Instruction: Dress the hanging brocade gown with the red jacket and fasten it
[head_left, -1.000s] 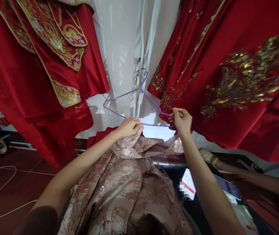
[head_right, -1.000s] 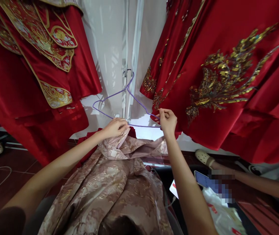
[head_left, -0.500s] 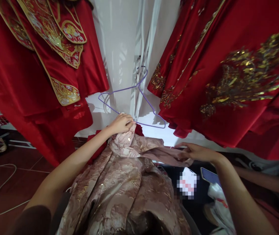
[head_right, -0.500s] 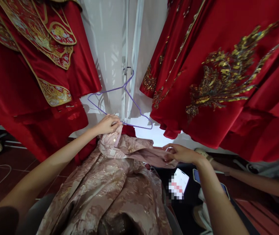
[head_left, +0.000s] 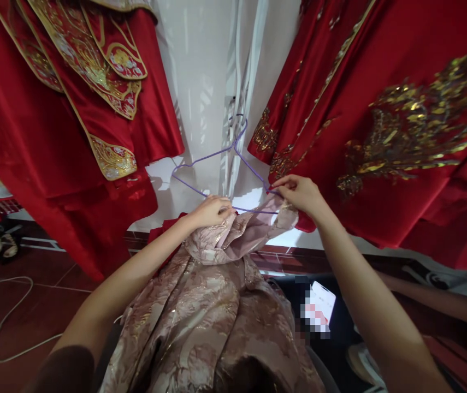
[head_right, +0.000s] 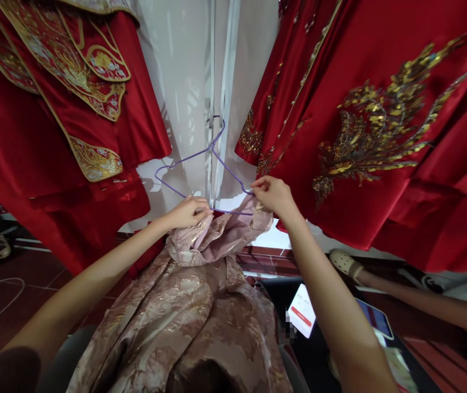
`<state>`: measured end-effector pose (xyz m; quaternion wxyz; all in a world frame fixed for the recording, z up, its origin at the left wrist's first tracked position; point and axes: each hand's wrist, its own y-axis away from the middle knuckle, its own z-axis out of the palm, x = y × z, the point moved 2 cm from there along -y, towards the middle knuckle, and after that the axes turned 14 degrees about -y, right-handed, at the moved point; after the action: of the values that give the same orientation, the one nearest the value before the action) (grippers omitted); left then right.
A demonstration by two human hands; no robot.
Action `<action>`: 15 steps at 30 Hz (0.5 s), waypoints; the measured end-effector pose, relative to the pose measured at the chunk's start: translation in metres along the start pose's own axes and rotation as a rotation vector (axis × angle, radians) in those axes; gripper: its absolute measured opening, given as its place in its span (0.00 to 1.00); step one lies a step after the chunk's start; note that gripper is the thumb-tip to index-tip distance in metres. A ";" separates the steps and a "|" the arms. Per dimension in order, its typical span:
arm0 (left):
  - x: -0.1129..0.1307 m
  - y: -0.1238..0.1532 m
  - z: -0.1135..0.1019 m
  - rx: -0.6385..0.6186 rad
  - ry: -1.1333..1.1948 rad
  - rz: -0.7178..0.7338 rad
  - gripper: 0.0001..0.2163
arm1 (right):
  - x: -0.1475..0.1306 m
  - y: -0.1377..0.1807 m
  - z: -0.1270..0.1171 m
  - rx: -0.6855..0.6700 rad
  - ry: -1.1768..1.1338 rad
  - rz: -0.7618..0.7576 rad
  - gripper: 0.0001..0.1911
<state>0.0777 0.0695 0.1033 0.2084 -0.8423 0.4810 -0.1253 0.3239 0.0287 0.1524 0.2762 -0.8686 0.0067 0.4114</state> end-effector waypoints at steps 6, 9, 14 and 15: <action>0.017 -0.012 0.006 0.040 0.111 0.017 0.14 | -0.033 -0.022 0.021 0.158 0.169 -0.259 0.08; 0.018 -0.012 0.005 0.062 0.146 0.004 0.14 | -0.030 -0.022 0.020 0.089 0.087 -0.243 0.10; 0.012 -0.011 0.002 0.045 0.233 -0.015 0.15 | -0.010 -0.009 0.002 -0.241 -0.095 -0.186 0.24; 0.011 -0.011 0.003 0.041 0.248 -0.020 0.15 | -0.006 -0.006 -0.002 -0.314 -0.131 -0.185 0.26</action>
<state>0.0926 0.0656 0.1061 0.1634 -0.8207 0.4920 -0.2402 0.3228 0.0313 0.1604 0.1736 -0.8693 -0.1554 0.4359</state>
